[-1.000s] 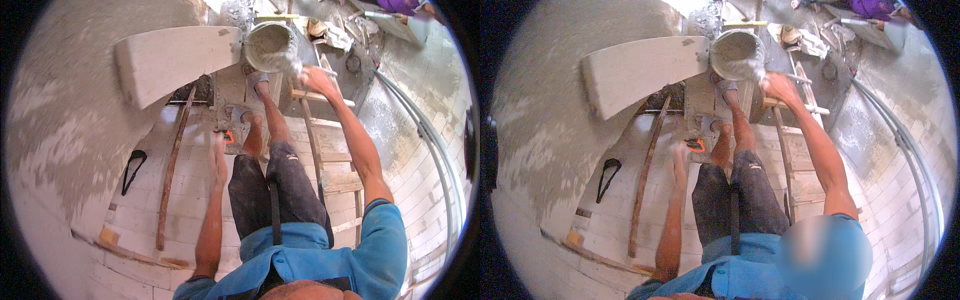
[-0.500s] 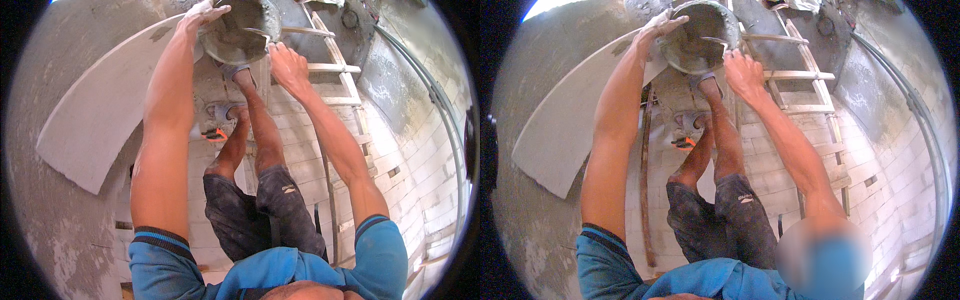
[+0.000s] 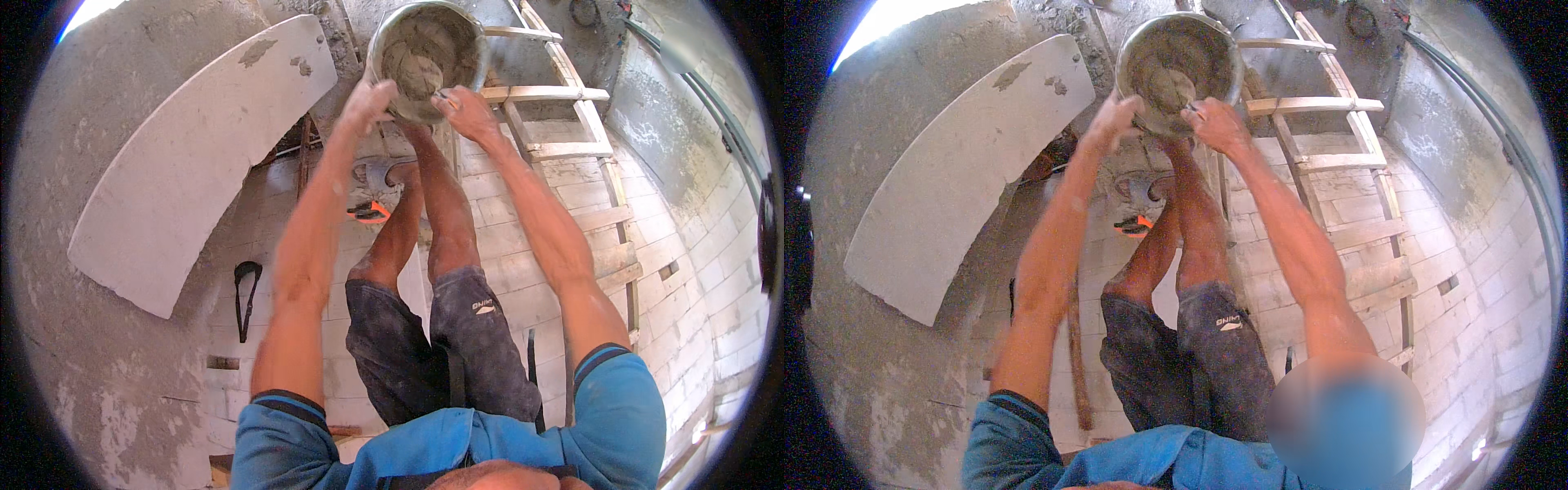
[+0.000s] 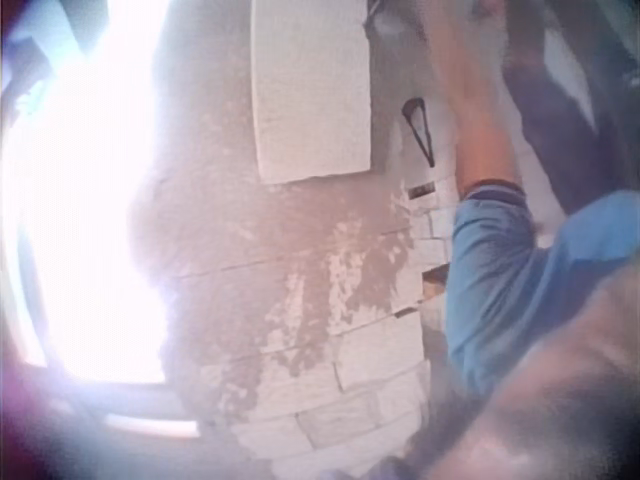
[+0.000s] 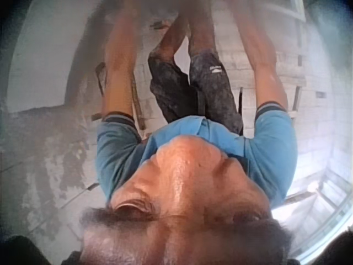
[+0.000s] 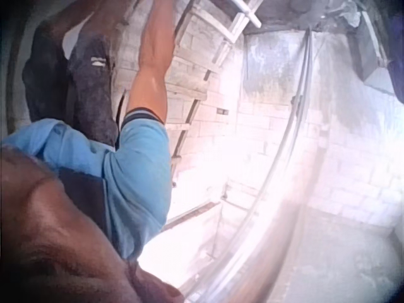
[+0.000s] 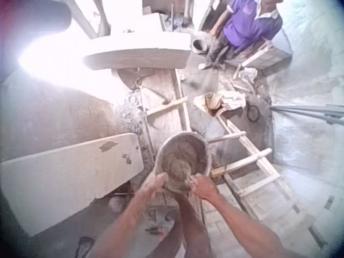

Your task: The person lifts a large curved piece of plasterboard and positions it against a wooden frame on a wall. They then use a trowel to scoop a grey cement-like substance from a bucket and apply it to the wooden supports to secure the board in place.

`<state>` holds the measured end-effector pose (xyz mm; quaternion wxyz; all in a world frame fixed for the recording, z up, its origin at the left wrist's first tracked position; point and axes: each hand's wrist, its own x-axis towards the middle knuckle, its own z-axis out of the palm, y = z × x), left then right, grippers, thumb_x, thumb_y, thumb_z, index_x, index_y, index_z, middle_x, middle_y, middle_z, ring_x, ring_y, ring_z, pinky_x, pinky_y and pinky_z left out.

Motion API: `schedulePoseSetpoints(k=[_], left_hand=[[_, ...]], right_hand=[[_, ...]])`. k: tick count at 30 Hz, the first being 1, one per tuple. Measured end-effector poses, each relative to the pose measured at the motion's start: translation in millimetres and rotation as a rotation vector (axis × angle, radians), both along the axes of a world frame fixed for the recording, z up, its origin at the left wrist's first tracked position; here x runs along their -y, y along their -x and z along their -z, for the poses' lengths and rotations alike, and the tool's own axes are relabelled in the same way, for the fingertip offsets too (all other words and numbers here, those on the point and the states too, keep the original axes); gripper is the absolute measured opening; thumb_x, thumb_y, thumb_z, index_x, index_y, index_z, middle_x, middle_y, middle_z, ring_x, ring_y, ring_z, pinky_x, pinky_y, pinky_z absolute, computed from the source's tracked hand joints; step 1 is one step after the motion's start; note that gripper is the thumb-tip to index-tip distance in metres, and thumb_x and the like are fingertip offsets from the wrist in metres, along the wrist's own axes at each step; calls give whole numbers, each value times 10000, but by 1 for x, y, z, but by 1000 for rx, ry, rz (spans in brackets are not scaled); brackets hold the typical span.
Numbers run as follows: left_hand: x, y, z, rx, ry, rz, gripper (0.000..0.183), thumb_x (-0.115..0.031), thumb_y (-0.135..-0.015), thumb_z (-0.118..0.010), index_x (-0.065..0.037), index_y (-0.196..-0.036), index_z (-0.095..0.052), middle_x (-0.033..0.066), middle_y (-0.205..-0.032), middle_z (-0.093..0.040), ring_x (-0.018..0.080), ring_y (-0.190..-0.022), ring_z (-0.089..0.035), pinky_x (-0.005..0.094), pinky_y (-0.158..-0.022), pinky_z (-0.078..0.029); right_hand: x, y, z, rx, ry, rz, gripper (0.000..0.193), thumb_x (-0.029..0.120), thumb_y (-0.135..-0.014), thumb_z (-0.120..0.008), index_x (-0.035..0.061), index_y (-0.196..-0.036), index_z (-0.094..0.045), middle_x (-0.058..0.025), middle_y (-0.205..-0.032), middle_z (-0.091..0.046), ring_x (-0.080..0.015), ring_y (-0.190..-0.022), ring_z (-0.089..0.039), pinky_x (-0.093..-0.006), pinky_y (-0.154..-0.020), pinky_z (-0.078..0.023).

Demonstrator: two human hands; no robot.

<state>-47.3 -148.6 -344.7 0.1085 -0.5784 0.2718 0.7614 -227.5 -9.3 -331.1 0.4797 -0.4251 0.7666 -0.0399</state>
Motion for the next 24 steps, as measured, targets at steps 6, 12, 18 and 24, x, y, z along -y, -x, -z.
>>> schedulePoseSetpoints(k=[6,12,18,24], left_hand=[[-72,-41,-129,1,-66,-340,610,-202,-840,-575,-77,-1404,-380,103,-1196,-535,226,-1061,-564,442,-801,-563],[-171,-112,-333,1,-203,-801,390,-171,-873,-583,-50,-1233,-492,68,-1138,-578,277,-1045,-623,493,-925,-556],[-249,-166,-479,-173,-171,-1249,395,-151,-885,-574,-29,-1253,-494,134,-1198,-611,314,-1094,-630,510,-933,-556],[-330,-198,-565,-320,-41,-1670,488,-136,-829,-606,-28,-1281,-459,156,-1208,-576,302,-1043,-647,469,-874,-594]], right_hand=[[-21,38,-104,249,64,-253,444,415,-945,-576,15,-1102,-688,-208,-1061,-672,-381,-970,-627,-434,-856,-486],[28,22,-339,463,-46,-543,370,336,-939,-624,10,-1099,-692,-198,-1015,-689,-347,-923,-655,-414,-819,-505],[86,-54,-541,521,-81,-873,390,366,-938,-646,26,-1122,-690,-178,-1076,-702,-315,-981,-671,-399,-878,-522],[109,-186,-636,504,-225,-1307,465,442,-937,-652,61,-1203,-677,-103,-1011,-736,-184,-815,-679,-354,-748,-551]])
